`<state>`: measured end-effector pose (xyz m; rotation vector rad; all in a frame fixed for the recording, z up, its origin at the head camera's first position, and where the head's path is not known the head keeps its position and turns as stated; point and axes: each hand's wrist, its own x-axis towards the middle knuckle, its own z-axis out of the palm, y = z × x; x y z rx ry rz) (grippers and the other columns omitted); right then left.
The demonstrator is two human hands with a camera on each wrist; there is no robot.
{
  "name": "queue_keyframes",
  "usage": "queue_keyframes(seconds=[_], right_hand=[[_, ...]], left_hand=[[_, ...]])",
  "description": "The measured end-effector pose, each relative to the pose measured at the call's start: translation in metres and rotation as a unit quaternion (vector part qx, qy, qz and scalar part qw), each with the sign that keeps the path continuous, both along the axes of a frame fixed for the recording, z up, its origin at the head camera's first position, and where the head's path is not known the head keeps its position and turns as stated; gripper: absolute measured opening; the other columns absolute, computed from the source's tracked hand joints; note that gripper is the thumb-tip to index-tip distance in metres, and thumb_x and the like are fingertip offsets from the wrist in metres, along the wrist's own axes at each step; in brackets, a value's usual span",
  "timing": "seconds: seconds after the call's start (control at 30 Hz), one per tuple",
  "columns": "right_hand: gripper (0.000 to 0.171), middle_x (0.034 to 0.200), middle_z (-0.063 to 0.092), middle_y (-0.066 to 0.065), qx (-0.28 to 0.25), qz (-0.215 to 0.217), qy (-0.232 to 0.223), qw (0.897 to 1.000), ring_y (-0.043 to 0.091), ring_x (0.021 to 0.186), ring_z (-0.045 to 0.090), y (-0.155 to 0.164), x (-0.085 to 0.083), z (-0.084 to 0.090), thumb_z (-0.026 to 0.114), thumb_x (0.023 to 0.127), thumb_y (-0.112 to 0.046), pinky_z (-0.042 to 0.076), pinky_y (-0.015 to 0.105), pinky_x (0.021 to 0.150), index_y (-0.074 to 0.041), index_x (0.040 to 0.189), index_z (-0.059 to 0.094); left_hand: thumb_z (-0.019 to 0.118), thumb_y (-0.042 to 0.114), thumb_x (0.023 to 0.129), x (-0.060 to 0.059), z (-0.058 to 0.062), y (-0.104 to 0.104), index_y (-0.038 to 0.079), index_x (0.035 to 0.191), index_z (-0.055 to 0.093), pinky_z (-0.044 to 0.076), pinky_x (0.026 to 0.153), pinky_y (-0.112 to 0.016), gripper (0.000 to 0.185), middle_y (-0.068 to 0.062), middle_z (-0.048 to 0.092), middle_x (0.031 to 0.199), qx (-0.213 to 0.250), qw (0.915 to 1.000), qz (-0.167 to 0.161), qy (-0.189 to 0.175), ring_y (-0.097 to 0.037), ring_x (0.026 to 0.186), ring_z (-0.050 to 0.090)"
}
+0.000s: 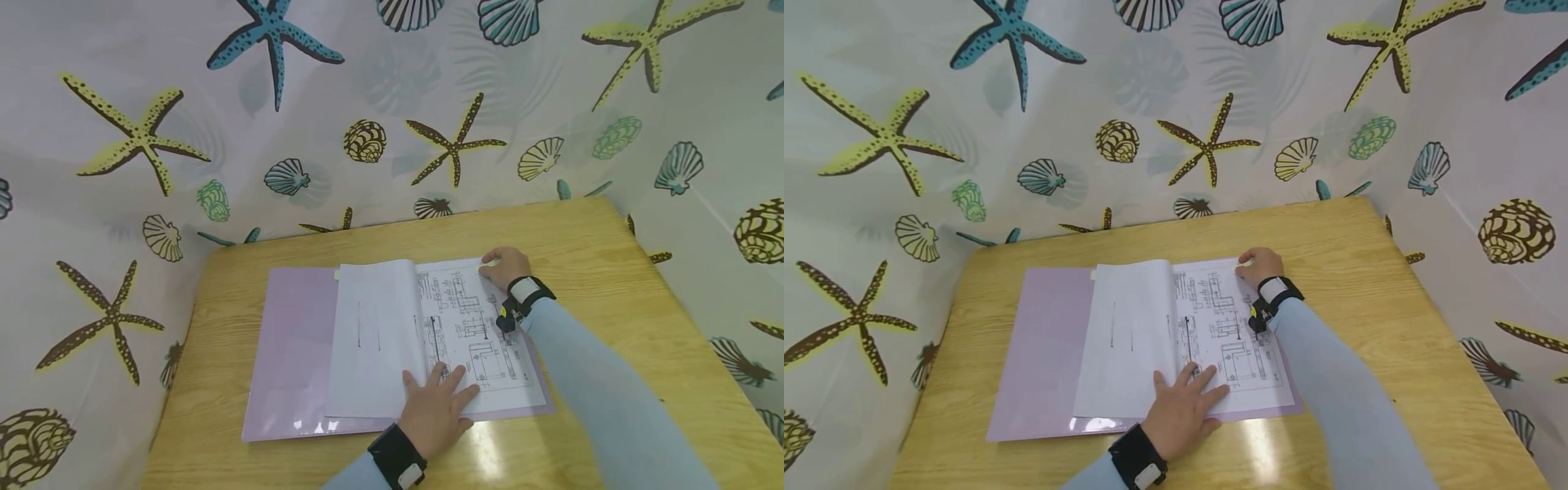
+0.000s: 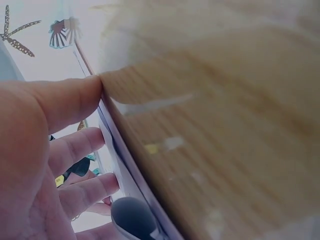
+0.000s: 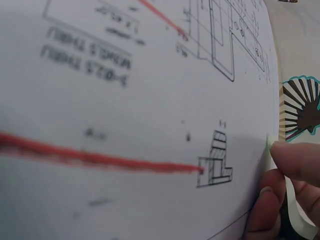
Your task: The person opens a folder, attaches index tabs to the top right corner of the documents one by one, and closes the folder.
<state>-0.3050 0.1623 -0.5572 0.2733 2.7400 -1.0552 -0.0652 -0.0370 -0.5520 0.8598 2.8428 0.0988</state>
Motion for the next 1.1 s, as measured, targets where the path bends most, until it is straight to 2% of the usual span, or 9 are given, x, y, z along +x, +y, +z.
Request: queue_keyframes(seconds=[0.23, 0.7, 0.93, 1.1], right_hand=[[0.026, 0.126, 0.059, 0.017, 0.010, 0.004, -0.005, 1.000, 0.031, 0.100, 0.053, -0.0021, 0.0005, 0.0001, 0.069, 0.088, -0.020, 0.043, 0.041, 0.083, -0.008, 0.110, 0.069], [0.023, 0.121, 0.062, 0.018, 0.038, 0.023, 0.009, 0.999, 0.031, 0.096, 0.055, -0.0033, -0.0036, -0.0019, 0.069, 0.087, -0.019, 0.044, 0.042, 0.080, -0.007, 0.107, 0.070], [0.023, 0.116, 0.063, 0.017, 0.050, 0.026, 0.000, 0.998, 0.029, 0.090, 0.055, -0.0042, -0.0050, -0.0021, 0.069, 0.087, -0.020, 0.043, 0.036, 0.072, -0.008, 0.106, 0.069], [0.029, 0.120, 0.061, 0.016, 0.062, 0.028, -0.019, 0.998, 0.030, 0.094, 0.054, -0.0034, -0.0005, 0.0049, 0.068, 0.089, -0.025, 0.045, 0.040, 0.076, -0.008, 0.113, 0.067]], left_hand=[[0.060, 0.056, 0.087, -0.0002, -0.0012, 0.0007, 0.042, 0.138, 0.050, 0.032, 0.083, -0.079, 0.055, 0.003, 0.040, 0.149, -0.006, 1.0000, -0.002, 0.003, -0.032, 0.135, 0.036], [0.060, 0.057, 0.087, -0.0001, -0.0033, 0.0007, 0.042, 0.137, 0.050, 0.032, 0.084, -0.079, 0.054, 0.004, 0.041, 0.149, -0.001, 1.0000, 0.000, 0.004, -0.031, 0.134, 0.037], [0.060, 0.056, 0.086, 0.0014, -0.0026, 0.0007, 0.041, 0.137, 0.051, 0.032, 0.083, -0.079, 0.053, 0.003, 0.041, 0.149, 0.004, 0.9999, 0.000, 0.011, -0.032, 0.134, 0.036], [0.061, 0.056, 0.086, 0.0013, -0.0016, 0.0008, 0.041, 0.137, 0.051, 0.032, 0.084, -0.079, 0.054, 0.003, 0.041, 0.149, 0.003, 1.0000, 0.003, 0.009, -0.032, 0.134, 0.036]])
